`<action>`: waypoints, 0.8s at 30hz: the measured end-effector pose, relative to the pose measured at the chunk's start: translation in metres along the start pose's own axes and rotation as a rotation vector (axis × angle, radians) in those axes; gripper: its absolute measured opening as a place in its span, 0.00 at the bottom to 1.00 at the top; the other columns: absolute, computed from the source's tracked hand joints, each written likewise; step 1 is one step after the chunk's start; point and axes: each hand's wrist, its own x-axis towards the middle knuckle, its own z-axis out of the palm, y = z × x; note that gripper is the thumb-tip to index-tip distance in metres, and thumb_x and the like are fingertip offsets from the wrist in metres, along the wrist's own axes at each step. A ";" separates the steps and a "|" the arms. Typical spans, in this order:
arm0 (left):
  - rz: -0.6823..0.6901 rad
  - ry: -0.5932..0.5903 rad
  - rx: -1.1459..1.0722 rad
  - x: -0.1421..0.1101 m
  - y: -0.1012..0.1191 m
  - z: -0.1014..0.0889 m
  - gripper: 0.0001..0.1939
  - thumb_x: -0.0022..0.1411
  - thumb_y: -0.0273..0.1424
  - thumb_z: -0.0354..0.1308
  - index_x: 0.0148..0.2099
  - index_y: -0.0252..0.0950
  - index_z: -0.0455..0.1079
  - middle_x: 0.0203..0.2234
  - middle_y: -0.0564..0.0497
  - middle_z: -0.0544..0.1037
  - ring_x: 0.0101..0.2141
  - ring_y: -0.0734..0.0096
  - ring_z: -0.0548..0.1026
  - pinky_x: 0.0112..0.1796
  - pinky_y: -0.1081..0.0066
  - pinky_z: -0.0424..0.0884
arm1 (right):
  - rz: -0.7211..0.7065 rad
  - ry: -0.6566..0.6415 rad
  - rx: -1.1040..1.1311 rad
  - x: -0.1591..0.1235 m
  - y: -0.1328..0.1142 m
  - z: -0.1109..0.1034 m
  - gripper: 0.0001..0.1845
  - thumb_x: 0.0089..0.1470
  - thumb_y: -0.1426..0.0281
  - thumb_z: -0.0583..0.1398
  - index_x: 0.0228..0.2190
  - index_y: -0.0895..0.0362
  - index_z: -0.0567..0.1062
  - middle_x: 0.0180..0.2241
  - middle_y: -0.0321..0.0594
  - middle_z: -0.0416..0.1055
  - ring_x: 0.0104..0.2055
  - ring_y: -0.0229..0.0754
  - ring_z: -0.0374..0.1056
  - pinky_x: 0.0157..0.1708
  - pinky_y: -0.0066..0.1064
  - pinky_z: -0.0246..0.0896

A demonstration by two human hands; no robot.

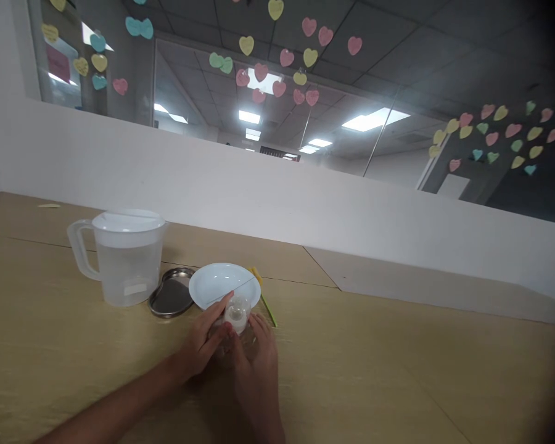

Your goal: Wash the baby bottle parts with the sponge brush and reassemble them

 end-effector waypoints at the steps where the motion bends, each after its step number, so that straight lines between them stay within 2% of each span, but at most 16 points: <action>1: 0.003 0.003 0.004 0.000 0.000 0.000 0.25 0.66 0.34 0.46 0.64 0.38 0.52 0.59 0.45 0.62 0.58 0.60 0.62 0.56 0.63 0.61 | 0.003 -0.001 -0.005 0.000 0.000 0.000 0.21 0.53 0.59 0.59 0.45 0.56 0.73 0.48 0.47 0.70 0.52 0.52 0.64 0.51 0.46 0.59; 9: -0.008 -0.009 0.022 0.001 0.002 -0.001 0.26 0.66 0.36 0.46 0.64 0.36 0.52 0.57 0.43 0.65 0.54 0.60 0.67 0.52 0.63 0.65 | -0.016 -0.030 -0.050 0.004 -0.005 -0.003 0.19 0.53 0.59 0.58 0.44 0.56 0.74 0.47 0.46 0.70 0.50 0.51 0.65 0.49 0.44 0.61; 15: -0.016 0.024 0.032 0.000 -0.001 0.001 0.26 0.66 0.37 0.46 0.63 0.36 0.53 0.56 0.43 0.66 0.53 0.59 0.67 0.53 0.60 0.64 | -0.108 -0.058 -0.077 0.011 -0.017 -0.009 0.19 0.55 0.55 0.55 0.41 0.54 0.75 0.41 0.45 0.73 0.46 0.50 0.67 0.44 0.42 0.63; 19: -0.006 0.004 0.005 -0.001 -0.004 0.002 0.26 0.66 0.37 0.46 0.64 0.37 0.53 0.56 0.44 0.66 0.54 0.58 0.67 0.53 0.59 0.65 | -0.156 -0.076 -0.147 0.015 -0.021 -0.012 0.20 0.56 0.53 0.54 0.38 0.53 0.76 0.37 0.44 0.74 0.42 0.49 0.68 0.42 0.41 0.64; 24: -0.002 0.011 0.003 -0.003 -0.004 0.004 0.25 0.66 0.35 0.46 0.64 0.37 0.53 0.57 0.43 0.65 0.55 0.58 0.66 0.54 0.58 0.64 | -0.173 -0.207 -0.254 0.027 -0.017 -0.017 0.17 0.54 0.54 0.57 0.30 0.54 0.77 0.34 0.44 0.75 0.39 0.50 0.69 0.40 0.42 0.64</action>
